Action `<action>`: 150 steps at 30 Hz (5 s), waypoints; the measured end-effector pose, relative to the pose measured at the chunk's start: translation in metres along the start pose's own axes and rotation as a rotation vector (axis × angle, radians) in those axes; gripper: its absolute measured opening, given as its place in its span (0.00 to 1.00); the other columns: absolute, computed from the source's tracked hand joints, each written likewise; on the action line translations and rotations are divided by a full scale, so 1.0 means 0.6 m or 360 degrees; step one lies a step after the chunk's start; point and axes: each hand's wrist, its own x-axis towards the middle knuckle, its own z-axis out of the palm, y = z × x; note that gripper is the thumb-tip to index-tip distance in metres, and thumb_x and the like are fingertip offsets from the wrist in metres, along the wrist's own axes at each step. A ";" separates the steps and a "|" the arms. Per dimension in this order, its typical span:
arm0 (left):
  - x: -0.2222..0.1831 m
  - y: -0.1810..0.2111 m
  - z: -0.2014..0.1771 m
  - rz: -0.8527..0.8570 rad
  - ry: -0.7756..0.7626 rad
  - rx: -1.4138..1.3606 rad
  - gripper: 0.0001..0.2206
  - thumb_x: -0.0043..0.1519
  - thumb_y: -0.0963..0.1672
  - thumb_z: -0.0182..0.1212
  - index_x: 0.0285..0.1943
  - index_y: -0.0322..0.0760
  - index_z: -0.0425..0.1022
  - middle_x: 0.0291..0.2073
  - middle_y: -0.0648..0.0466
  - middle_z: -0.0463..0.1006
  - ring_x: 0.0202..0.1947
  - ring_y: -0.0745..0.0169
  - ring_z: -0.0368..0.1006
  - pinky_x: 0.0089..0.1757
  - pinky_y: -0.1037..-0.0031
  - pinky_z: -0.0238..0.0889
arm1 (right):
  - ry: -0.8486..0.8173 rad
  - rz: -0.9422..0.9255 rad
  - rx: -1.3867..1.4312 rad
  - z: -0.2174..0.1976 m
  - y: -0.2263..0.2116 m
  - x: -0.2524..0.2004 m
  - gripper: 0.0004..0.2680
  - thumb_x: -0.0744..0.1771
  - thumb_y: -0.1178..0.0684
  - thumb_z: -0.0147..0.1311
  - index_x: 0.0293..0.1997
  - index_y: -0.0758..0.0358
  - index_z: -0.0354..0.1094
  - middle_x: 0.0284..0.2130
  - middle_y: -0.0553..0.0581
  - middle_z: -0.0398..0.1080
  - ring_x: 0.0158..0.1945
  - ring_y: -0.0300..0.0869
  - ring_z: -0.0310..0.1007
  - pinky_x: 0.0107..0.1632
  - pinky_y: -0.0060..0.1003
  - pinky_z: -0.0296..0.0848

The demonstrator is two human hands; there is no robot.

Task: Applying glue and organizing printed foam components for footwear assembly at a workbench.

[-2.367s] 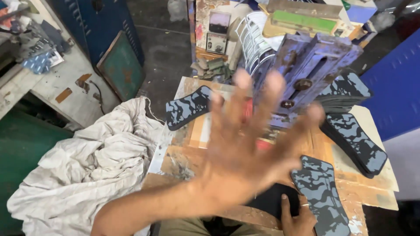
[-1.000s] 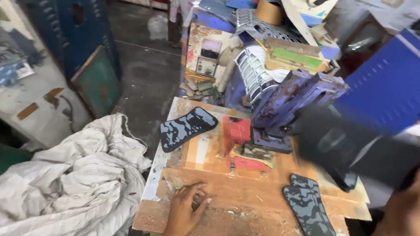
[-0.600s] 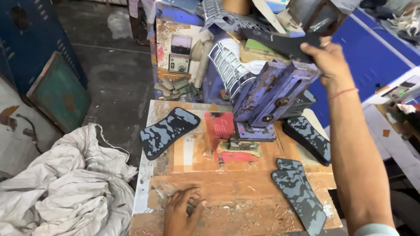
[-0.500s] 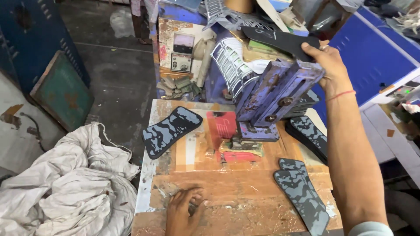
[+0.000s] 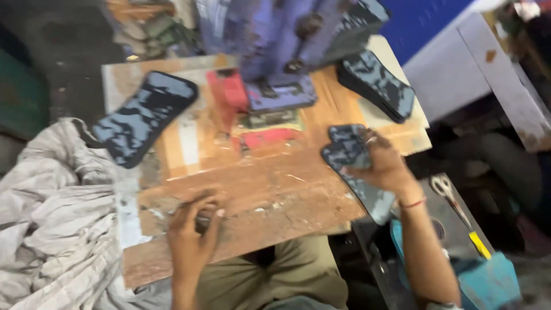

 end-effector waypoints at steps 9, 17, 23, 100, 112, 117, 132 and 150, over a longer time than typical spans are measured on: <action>-0.002 0.004 0.016 0.0042 0.0000 0.0365 0.13 0.58 0.43 0.70 0.50 0.37 0.79 0.37 0.52 0.83 0.42 0.53 0.78 0.48 0.64 0.66 | 0.0291 0.0157 0.0015 0.050 -0.012 -0.115 0.26 0.60 0.40 0.68 0.60 0.64 0.69 0.64 0.75 0.62 0.68 0.67 0.59 0.66 0.56 0.61; 0.002 0.009 0.016 -0.0174 -0.0005 0.0338 0.12 0.57 0.42 0.70 0.49 0.38 0.80 0.36 0.52 0.83 0.37 0.55 0.78 0.42 0.67 0.67 | 0.0257 -0.0014 0.0269 0.020 0.070 -0.081 0.14 0.65 0.47 0.63 0.51 0.65 0.76 0.57 0.67 0.72 0.62 0.59 0.71 0.62 0.50 0.70; 0.001 0.006 0.015 0.0016 0.0050 0.0342 0.12 0.58 0.43 0.70 0.49 0.38 0.80 0.38 0.51 0.83 0.42 0.53 0.78 0.46 0.66 0.68 | 0.0402 0.0011 0.0134 0.034 0.032 -0.084 0.09 0.68 0.53 0.58 0.50 0.65 0.76 0.54 0.65 0.74 0.58 0.58 0.74 0.59 0.47 0.72; -0.011 0.010 0.022 -0.0280 0.0072 -0.0028 0.13 0.56 0.42 0.70 0.50 0.37 0.79 0.27 0.54 0.80 0.24 0.66 0.74 0.28 0.74 0.67 | 0.0095 -0.0065 0.0493 0.159 -0.155 -0.125 0.11 0.64 0.52 0.55 0.47 0.63 0.74 0.46 0.59 0.76 0.54 0.53 0.73 0.56 0.48 0.69; 0.074 -0.022 0.035 -0.0562 -0.0130 -0.0048 0.24 0.61 0.47 0.64 0.67 0.42 0.67 0.32 0.56 0.85 0.28 0.69 0.80 0.30 0.78 0.73 | 0.0362 -0.0351 0.0508 0.158 -0.187 -0.094 0.08 0.62 0.52 0.64 0.37 0.64 0.73 0.49 0.59 0.74 0.61 0.54 0.70 0.66 0.54 0.63; 0.184 0.005 0.071 -0.0839 -0.0398 -0.0112 0.31 0.61 0.51 0.63 0.73 0.41 0.59 0.31 0.54 0.84 0.23 0.67 0.79 0.25 0.77 0.72 | 0.0364 -0.0380 0.0507 0.158 -0.184 -0.094 0.08 0.62 0.53 0.63 0.38 0.64 0.73 0.49 0.60 0.74 0.61 0.55 0.70 0.67 0.54 0.62; 0.107 -0.074 0.078 -0.0420 -0.0511 -0.0403 0.18 0.55 0.36 0.68 0.56 0.29 0.75 0.41 0.49 0.79 0.24 0.61 0.77 0.25 0.73 0.70 | 0.0127 -0.0460 0.0109 0.153 -0.228 -0.160 0.23 0.63 0.40 0.58 0.63 0.59 0.66 0.64 0.65 0.60 0.69 0.62 0.52 0.67 0.65 0.45; 0.001 -0.112 -0.111 -0.0890 -0.0272 -0.0253 0.10 0.60 0.44 0.69 0.43 0.30 0.85 0.27 0.60 0.80 0.28 0.76 0.67 0.32 0.79 0.64 | -0.0078 -0.0621 -0.0187 0.197 -0.255 0.071 0.30 0.65 0.27 0.48 0.72 0.52 0.58 0.69 0.72 0.48 0.70 0.67 0.45 0.66 0.70 0.42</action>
